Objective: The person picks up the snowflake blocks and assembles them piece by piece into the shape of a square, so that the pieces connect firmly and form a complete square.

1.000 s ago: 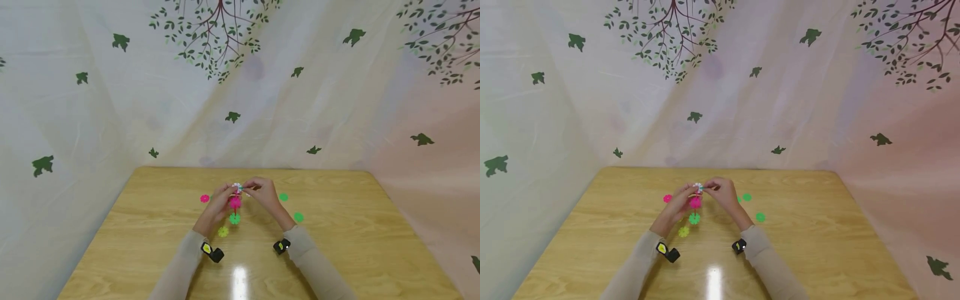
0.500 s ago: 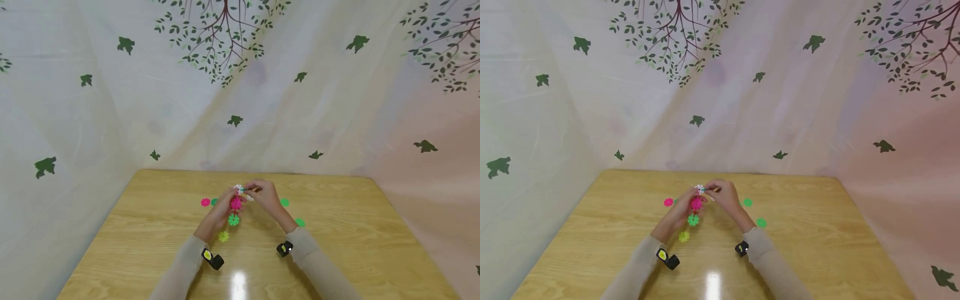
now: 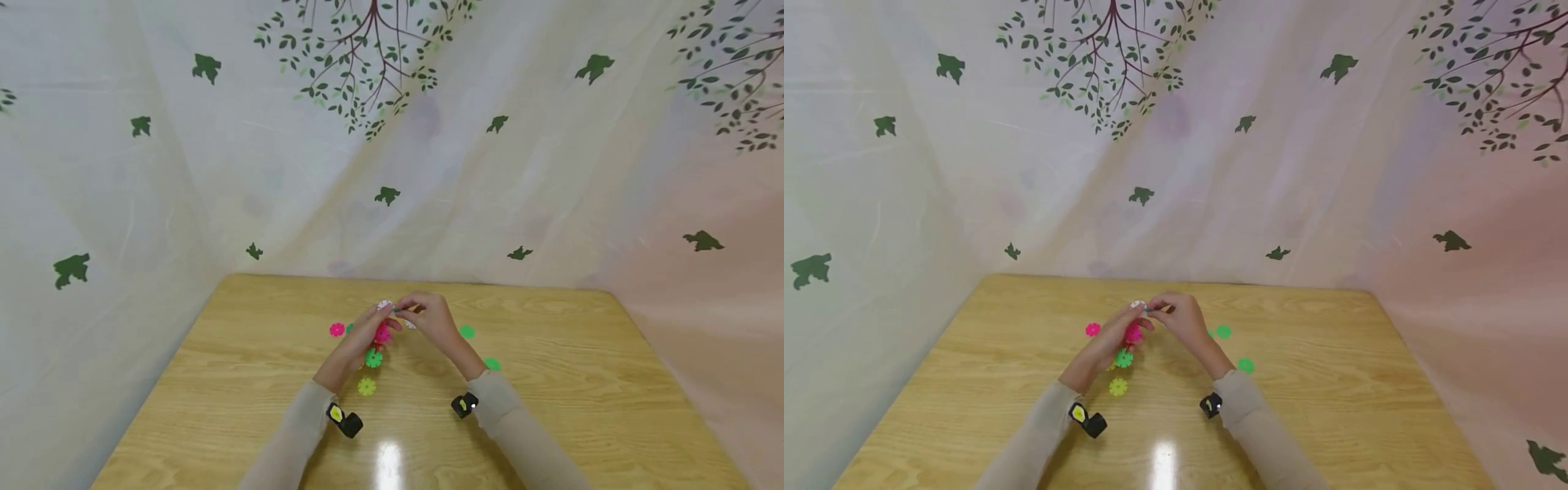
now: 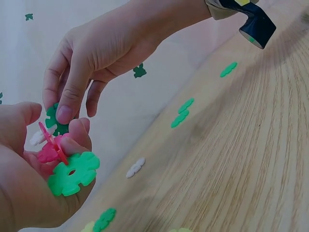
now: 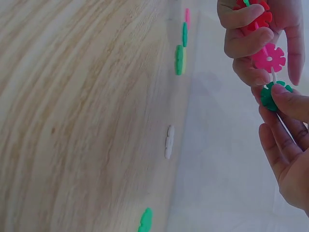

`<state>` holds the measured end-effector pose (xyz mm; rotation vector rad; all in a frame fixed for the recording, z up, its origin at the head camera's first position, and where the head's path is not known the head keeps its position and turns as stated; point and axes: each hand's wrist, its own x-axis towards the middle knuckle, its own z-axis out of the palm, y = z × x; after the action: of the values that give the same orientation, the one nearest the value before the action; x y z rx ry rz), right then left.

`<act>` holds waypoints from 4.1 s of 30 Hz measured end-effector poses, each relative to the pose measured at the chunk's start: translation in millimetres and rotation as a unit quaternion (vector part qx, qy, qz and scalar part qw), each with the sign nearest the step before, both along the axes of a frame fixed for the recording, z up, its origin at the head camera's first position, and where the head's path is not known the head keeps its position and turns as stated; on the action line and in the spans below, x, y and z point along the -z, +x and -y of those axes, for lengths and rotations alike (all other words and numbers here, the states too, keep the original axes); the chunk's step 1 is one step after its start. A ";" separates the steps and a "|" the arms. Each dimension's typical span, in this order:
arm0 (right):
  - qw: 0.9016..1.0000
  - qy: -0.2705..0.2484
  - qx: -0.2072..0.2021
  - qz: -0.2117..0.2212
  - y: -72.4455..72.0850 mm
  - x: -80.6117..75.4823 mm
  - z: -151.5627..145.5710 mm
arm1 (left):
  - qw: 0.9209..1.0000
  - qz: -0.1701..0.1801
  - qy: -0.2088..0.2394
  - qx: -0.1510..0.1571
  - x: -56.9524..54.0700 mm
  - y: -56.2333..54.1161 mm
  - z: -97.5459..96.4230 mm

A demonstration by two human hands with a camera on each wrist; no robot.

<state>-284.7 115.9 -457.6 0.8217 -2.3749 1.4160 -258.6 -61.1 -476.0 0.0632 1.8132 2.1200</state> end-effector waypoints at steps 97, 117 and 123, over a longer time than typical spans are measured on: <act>0.967 -0.186 0.024 0.172 -6.4 9.6 3.6 | 0.993 0.000 0.059 -0.102 8.9 -9.3 6.6; 0.963 -0.214 0.032 0.161 -3.0 6.6 -6.3 | 0.995 -0.017 0.033 -0.088 4.5 -6.8 0.2; 0.960 -0.216 0.030 0.174 -2.5 2.7 -8.1 | 0.996 -0.019 0.035 -0.076 1.0 -7.1 0.9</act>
<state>-287.2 123.9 -460.3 0.4075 -2.1537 2.0899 -265.7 -61.9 -477.0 -0.0188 1.8165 2.3028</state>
